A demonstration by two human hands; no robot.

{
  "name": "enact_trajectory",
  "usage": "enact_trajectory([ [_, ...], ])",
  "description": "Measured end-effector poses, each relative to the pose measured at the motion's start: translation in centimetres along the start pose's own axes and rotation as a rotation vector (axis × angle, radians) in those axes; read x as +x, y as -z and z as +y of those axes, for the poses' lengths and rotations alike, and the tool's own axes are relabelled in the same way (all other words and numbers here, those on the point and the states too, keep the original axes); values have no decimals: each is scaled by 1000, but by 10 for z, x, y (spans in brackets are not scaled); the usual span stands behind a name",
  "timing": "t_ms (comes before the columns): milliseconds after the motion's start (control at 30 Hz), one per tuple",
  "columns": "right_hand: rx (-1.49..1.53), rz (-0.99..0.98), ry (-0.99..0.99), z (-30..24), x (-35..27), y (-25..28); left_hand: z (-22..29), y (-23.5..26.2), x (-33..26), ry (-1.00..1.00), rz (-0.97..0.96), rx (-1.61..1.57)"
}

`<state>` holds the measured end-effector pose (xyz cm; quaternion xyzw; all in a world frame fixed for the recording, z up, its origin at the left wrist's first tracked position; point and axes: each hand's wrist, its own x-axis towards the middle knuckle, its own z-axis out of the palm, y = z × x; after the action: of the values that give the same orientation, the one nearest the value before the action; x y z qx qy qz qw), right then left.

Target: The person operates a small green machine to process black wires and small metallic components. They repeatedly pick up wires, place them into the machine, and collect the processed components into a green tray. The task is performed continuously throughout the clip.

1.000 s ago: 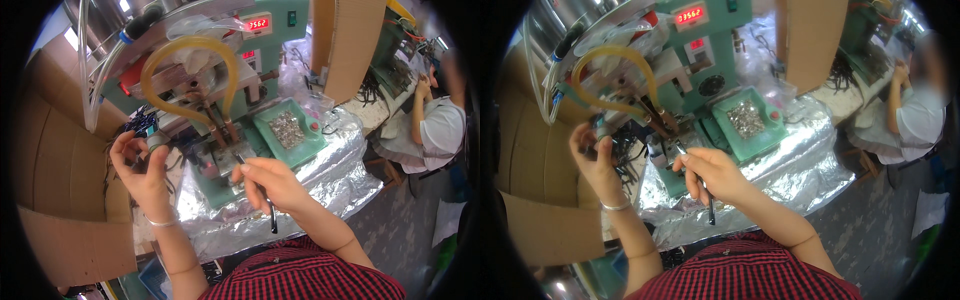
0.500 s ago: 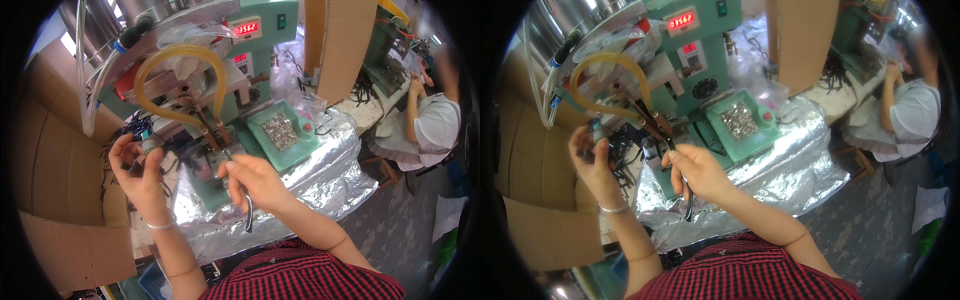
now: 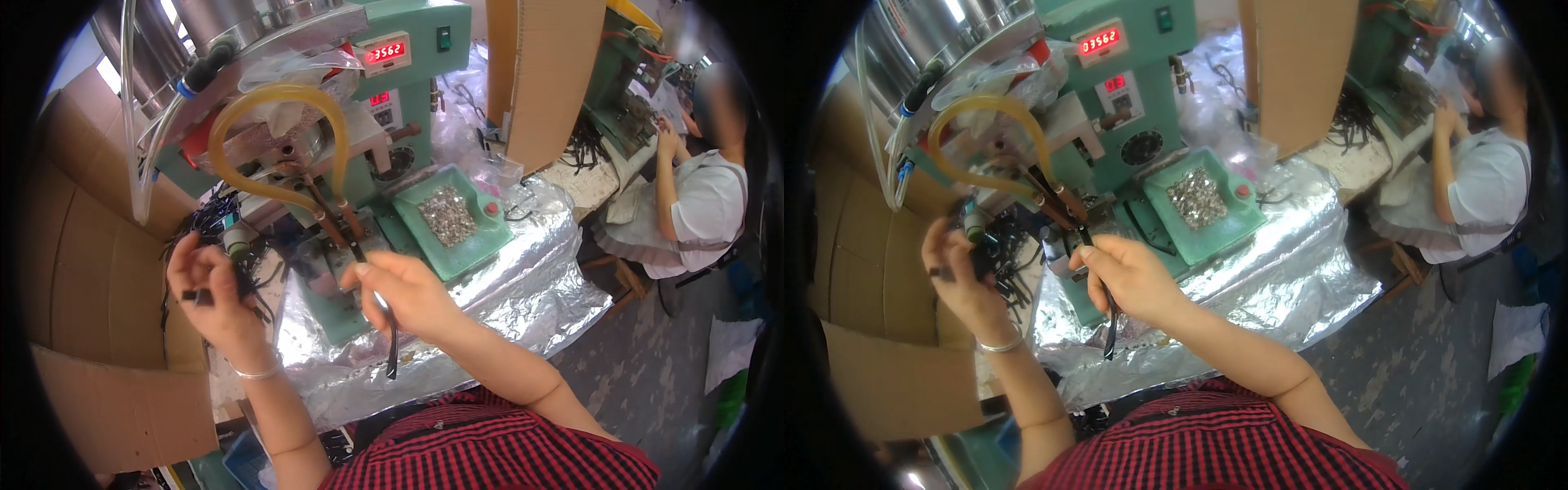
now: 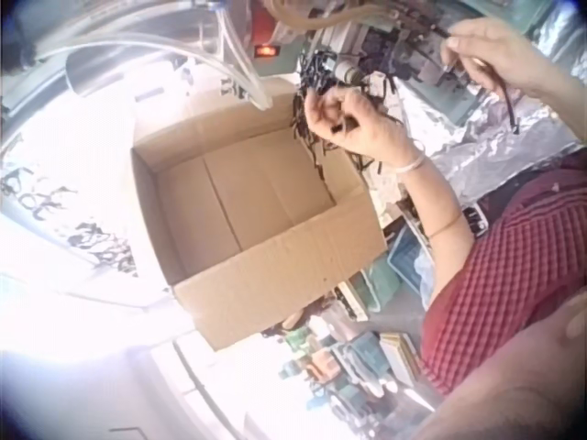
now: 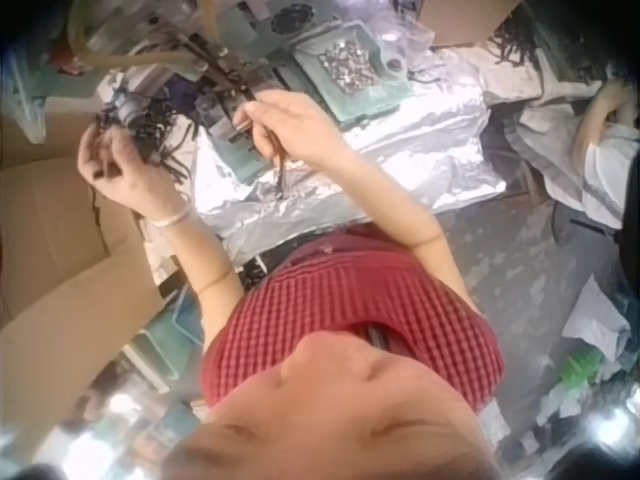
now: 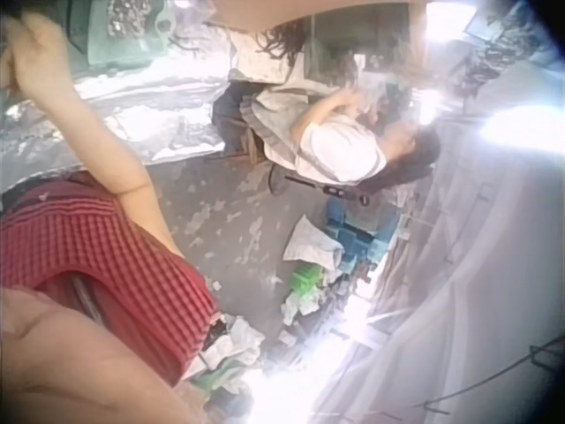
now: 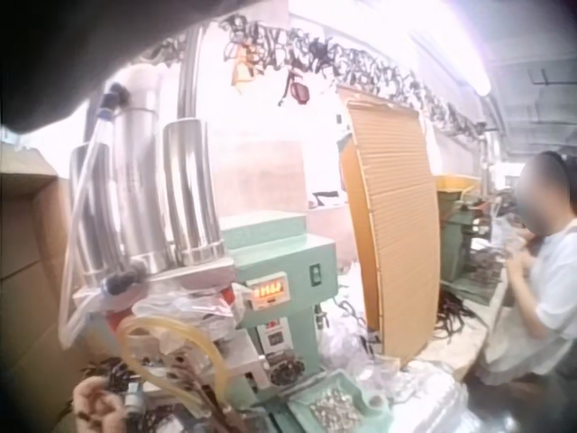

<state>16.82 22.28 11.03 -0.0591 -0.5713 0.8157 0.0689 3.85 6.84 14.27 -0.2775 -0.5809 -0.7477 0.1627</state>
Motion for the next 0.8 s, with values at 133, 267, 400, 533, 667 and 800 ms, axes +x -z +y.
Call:
enact_trajectory([
  [133, 20, -2, -52, -4, -9, 8, 4, 8, -12, 78, 234, 22],
  [267, 21, 33, -15, 3, -18, 11, -6, 23, -27, 239, 281, 283],
  [400, 135, -48, -53, 10, -13, 5, -34, 46, -37, 10, 276, 391],
  [533, 120, -15, 37, 12, -20, 15, 4, 9, -39, 139, 192, 331],
  [667, 105, 4, 26, 18, -23, 17, -4, 9, -45, 222, 164, 296],
  [800, 136, -19, 26, 22, -19, 11, -6, 15, -51, 230, 131, 340],
])
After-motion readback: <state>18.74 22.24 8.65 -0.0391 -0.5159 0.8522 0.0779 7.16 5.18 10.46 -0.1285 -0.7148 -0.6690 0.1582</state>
